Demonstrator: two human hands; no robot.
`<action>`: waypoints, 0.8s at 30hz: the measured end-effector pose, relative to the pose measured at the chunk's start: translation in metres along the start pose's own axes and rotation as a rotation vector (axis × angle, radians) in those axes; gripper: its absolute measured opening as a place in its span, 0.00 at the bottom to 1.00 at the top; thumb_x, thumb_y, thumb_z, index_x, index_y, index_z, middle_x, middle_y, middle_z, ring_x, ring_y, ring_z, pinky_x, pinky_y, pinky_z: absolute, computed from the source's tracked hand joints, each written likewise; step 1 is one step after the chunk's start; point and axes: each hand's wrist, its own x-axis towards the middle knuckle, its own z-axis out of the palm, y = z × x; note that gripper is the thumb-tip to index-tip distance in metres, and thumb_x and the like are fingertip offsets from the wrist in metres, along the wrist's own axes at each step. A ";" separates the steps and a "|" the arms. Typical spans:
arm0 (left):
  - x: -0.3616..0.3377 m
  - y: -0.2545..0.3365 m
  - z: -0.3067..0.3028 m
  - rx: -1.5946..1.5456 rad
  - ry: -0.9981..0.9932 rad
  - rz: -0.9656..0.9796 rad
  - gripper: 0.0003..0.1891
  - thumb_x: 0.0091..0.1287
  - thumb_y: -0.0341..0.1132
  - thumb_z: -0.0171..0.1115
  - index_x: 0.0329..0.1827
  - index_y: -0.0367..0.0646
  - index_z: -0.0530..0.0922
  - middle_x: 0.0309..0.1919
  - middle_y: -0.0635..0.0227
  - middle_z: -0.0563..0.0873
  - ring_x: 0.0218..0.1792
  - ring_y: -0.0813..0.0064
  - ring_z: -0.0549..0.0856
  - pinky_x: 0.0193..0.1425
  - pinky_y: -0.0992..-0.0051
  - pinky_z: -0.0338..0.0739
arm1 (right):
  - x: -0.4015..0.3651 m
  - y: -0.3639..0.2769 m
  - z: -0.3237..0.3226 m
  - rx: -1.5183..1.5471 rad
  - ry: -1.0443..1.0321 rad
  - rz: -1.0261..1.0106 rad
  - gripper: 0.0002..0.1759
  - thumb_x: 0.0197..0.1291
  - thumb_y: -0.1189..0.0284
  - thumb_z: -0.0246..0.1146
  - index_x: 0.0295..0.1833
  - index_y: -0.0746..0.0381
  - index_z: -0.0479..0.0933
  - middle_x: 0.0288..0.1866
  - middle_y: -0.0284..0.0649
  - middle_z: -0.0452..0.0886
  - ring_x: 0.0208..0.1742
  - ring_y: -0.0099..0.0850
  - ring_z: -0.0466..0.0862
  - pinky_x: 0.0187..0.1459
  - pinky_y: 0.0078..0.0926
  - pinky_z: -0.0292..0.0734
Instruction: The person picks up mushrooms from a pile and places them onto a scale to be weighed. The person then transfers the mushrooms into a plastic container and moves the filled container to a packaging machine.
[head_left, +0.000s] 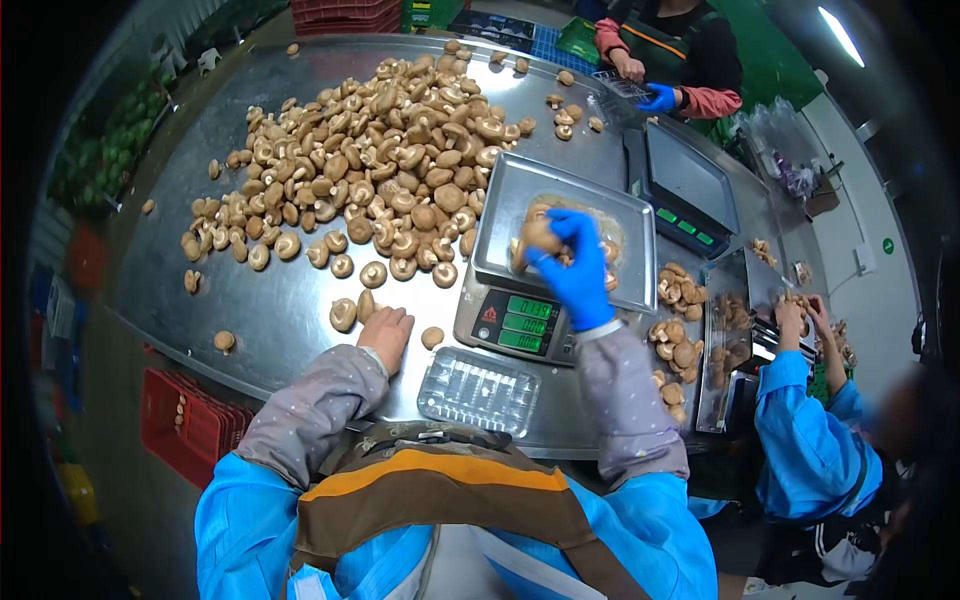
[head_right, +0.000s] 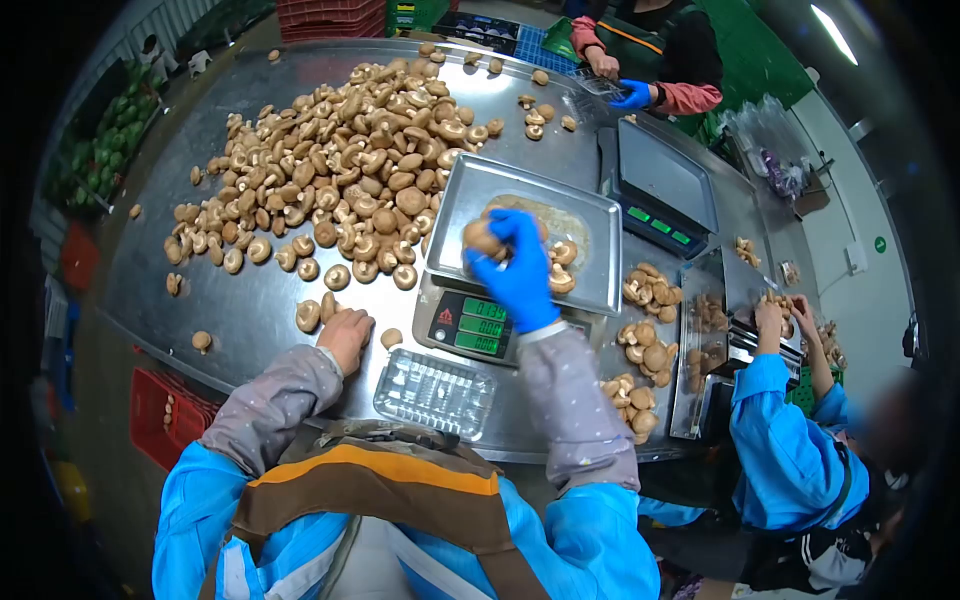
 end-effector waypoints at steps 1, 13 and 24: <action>0.000 0.001 0.001 -0.001 -0.003 -0.007 0.18 0.51 0.23 0.59 0.47 0.39 0.77 0.47 0.57 0.80 0.50 0.57 0.77 0.56 0.64 0.71 | 0.008 0.002 -0.014 -0.060 0.062 0.103 0.25 0.44 0.74 0.74 0.48 0.62 0.71 0.47 0.41 0.77 0.51 0.34 0.77 0.54 0.30 0.73; 0.033 0.001 -0.035 -0.321 0.251 -0.153 0.18 0.53 0.28 0.65 0.48 0.39 0.78 0.48 0.52 0.80 0.53 0.50 0.76 0.58 0.61 0.71 | -0.038 -0.019 -0.024 -0.295 -0.134 0.057 0.07 0.54 0.73 0.68 0.39 0.61 0.82 0.33 0.40 0.81 0.38 0.38 0.82 0.43 0.31 0.75; 0.055 0.012 -0.006 -0.288 -0.574 0.094 0.17 0.49 0.28 0.63 0.46 0.45 0.84 0.37 0.56 0.86 0.41 0.56 0.85 0.47 0.63 0.79 | -0.127 -0.029 0.069 -0.212 -0.476 0.256 0.11 0.58 0.71 0.65 0.47 0.57 0.81 0.39 0.41 0.81 0.36 0.38 0.81 0.39 0.30 0.76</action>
